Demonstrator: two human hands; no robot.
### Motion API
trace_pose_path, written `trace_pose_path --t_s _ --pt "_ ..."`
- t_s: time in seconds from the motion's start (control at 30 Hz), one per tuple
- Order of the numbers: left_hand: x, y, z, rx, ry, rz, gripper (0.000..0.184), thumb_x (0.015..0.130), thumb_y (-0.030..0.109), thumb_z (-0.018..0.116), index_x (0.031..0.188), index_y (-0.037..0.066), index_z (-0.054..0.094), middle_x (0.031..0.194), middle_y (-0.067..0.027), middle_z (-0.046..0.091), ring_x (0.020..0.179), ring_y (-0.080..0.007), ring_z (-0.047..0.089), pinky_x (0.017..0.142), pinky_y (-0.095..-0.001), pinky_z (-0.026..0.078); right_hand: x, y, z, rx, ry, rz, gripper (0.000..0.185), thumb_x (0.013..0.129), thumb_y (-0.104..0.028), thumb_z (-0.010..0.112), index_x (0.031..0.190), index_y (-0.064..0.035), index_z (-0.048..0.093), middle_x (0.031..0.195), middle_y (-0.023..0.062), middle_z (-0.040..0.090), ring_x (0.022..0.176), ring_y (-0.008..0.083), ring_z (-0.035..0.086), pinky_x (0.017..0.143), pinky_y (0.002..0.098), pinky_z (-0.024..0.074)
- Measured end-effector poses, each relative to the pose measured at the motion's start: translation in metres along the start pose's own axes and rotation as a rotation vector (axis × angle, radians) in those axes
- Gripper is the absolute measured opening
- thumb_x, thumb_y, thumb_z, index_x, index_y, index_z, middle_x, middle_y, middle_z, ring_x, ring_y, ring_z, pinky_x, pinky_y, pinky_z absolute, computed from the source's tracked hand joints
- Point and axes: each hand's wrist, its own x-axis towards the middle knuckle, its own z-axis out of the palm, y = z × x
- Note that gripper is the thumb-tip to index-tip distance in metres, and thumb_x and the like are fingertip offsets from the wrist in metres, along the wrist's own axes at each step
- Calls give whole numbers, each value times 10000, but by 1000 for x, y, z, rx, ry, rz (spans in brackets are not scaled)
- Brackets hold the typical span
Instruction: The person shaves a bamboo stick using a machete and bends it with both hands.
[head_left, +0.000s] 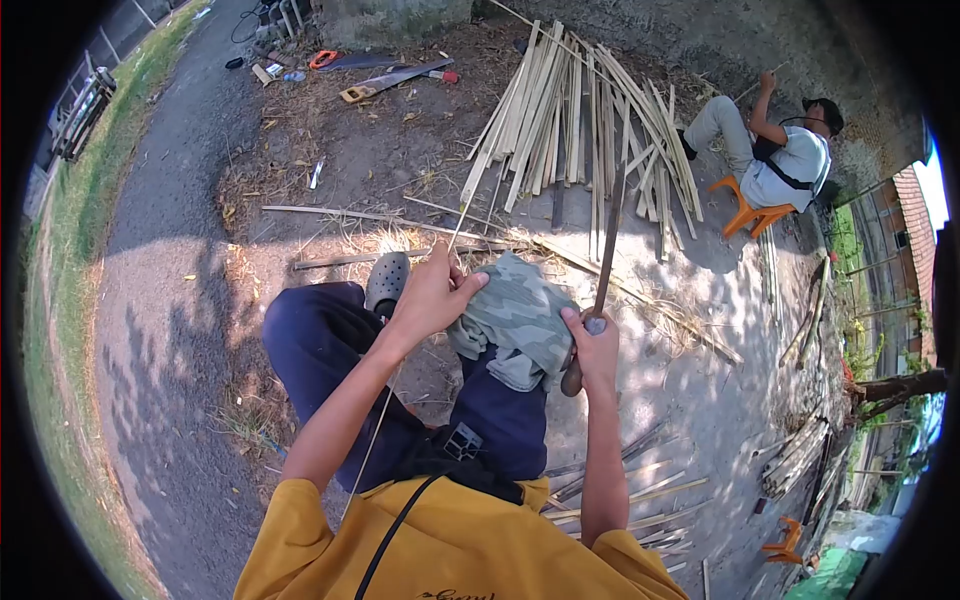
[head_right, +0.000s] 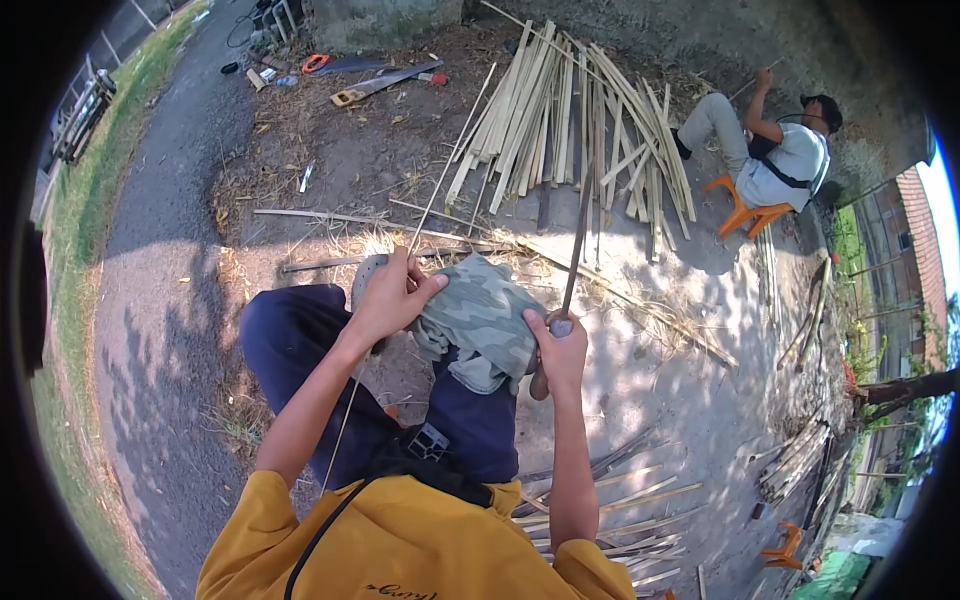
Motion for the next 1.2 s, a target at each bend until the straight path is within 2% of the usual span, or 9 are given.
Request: trace_pose_path --t_s 0.1,0.17,0.2,0.3,0.4,0.5,0.6,0.77,1.2 --pt "-11 8 -18 50 25 55 453 1027 379 726 972 -13 505 798 -186 686 694 -360 693 672 -474 519 -11 2 -4 -103 77 49 431 996 -394 792 852 -11 656 619 3 572 471 84 522 455 275 406" --pt "-15 24 -38 100 56 31 448 1116 417 574 907 33 473 712 -91 556 594 -209 542 573 -405 464 -13 4 -17 -74 102 14 430 1019 -390 759 864 -3 654 620 15 589 466 86 523 450 278 401" --pt "-19 34 -49 103 50 24 448 1116 417 574 907 33 473 712 -91 556 594 -209 542 573 -405 464 -14 4 -26 -48 142 -32 432 1042 -386 727 877 5 652 621 27 606 460 87 524 444 280 397" --pt "-30 57 -82 -385 -218 -196 470 1176 416 383 854 81 449 709 40 351 582 -64 341 517 -259 308 -23 -30 -50 -163 204 -200 442 1090 -383 638 923 27 647 689 106 695 461 86 526 440 269 382" --pt "-42 60 -76 -599 -513 -267 448 1183 400 396 877 86 485 713 48 346 586 -58 318 513 -248 282 -28 -41 -80 1 144 -368 564 1132 -496 483 916 13 598 699 99 631 492 98 520 452 255 393" --pt "-63 55 -38 -664 -651 -254 380 1191 351 433 962 71 549 695 67 342 553 -43 277 509 -236 261 -53 -62 -70 114 54 -310 617 1128 -559 443 918 4 581 692 88 590 499 105 511 460 246 389" --pt "-78 30 2 -678 -632 -240 358 1186 332 450 997 56 580 686 57 394 544 -53 355 516 -245 318 -72 -62 -56 -99 -152 -305 624 1075 -606 554 909 -5 585 648 66 574 499 143 527 474 297 418" --pt "-83 16 16 -562 -527 -312 319 1168 278 494 1040 28 645 672 37 459 557 -60 444 526 -264 377 -73 -45 -13 -704 -217 -455 490 992 -541 696 969 -54 641 693 148 651 597 354 662 559 434 499" --pt "-96 6 24 -254 -30 -29 191 1044 108 656 1021 -47 767 770 -133 735 664 -161 683 618 -333 499 -65 -24 38 -753 -280 -509 468 984 -523 704 976 -60 637 774 155 697 678 384 698 584 464 507"
